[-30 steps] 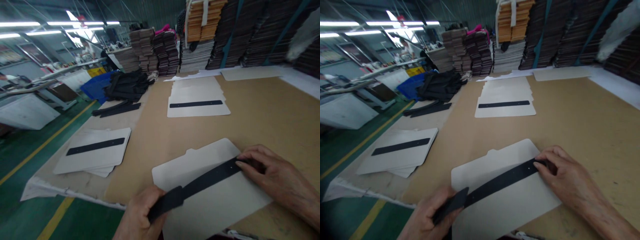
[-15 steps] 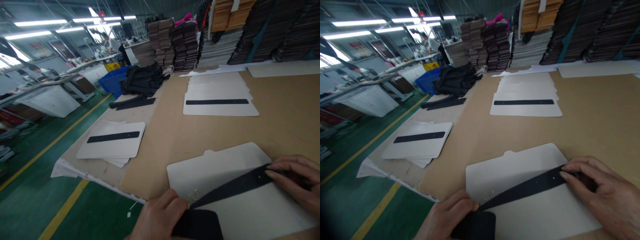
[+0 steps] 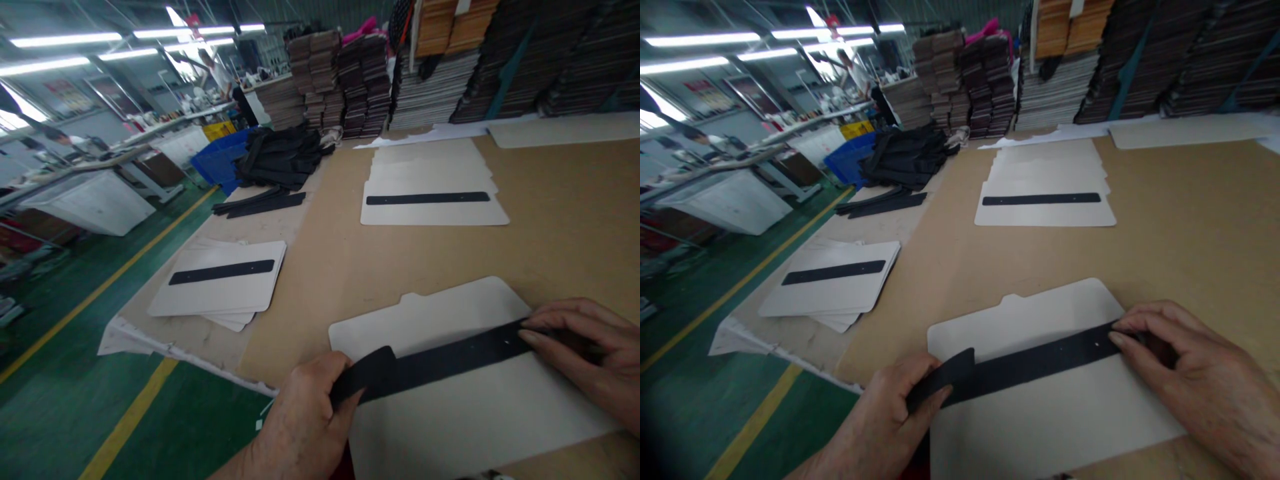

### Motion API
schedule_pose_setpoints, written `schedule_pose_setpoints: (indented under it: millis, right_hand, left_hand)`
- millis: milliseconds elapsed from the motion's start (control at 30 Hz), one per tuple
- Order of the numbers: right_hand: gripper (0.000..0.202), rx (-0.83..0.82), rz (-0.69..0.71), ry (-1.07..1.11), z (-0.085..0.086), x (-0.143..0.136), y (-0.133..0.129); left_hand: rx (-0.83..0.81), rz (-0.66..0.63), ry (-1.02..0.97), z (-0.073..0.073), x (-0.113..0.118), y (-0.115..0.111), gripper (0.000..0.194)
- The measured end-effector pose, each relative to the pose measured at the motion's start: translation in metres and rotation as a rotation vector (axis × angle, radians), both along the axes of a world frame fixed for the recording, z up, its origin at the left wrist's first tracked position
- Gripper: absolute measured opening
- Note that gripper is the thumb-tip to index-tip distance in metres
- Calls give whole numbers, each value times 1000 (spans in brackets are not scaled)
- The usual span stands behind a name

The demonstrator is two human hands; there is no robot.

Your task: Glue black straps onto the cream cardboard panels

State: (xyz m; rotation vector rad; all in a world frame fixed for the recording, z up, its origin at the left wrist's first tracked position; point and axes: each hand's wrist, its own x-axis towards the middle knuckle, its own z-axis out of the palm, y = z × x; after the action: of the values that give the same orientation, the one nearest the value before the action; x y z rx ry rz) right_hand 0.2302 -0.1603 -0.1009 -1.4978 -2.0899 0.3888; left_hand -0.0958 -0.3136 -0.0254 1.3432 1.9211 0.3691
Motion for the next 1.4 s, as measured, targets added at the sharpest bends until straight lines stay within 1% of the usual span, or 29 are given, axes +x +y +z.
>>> schedule_pose_setpoints:
  millis: [67,100,300,467,567,667,733,833,900,933,967,1033,1067,1133,1200,1300,1367,1400]
  right_hand:
    - [21,-11,90,-15,-3,4,-1]
    - [19,-12,112,-21,-4,5,-1]
    - [19,-29,105,-27,-2,3,-3]
    - [20,-11,106,-55,-1,3,-2]
    - [27,-9,120,-68,-3,5,-2]
    - [37,2,123,-67,-5,5,-2]
    - [39,4,131,-54,-5,4,-1]
    - [40,25,144,-28,0,0,-1]
    - [37,40,156,-19,5,-4,-1]
    - [34,45,167,-14,7,-6,-2]
    - [30,46,182,-14,10,-9,-3]
    - [23,45,228,-25,15,-12,-5]
    - [21,52,257,-42,18,-13,-6]
    - [20,90,320,-115,23,-12,-9]
    - [27,177,369,-234,27,-11,-15]
    - [55,299,406,-443,31,-8,-25]
    - [67,329,424,-546,32,-8,-31]
    - [69,339,430,-581,32,-9,-34]
  left_hand:
    - [-16,12,4,0,1,0,18]
    - [-17,17,7,1,2,1,19]
    - [-10,2,18,6,3,5,20]
    - [4,-17,42,3,3,4,18]
    - [1,-28,66,0,3,3,18]
    - [6,-40,94,-3,2,3,13]
    - [4,-47,105,-3,1,4,9]
    - [74,-71,130,-2,-2,6,7]
    - [139,-122,159,-3,-4,6,17]
    - [153,-168,181,-4,-5,5,27]
    - [145,-235,208,-6,-5,4,38]
    - [98,-412,288,-11,-4,1,58]
    - [82,-497,344,-13,-3,-1,65]
    - [84,-620,450,-15,0,-4,70]
    - [105,-681,528,-15,3,-6,70]
    - [88,-757,585,-16,4,-5,71]
    - [73,-783,596,-21,3,-3,75]
    - [70,-790,595,-24,3,-3,77]
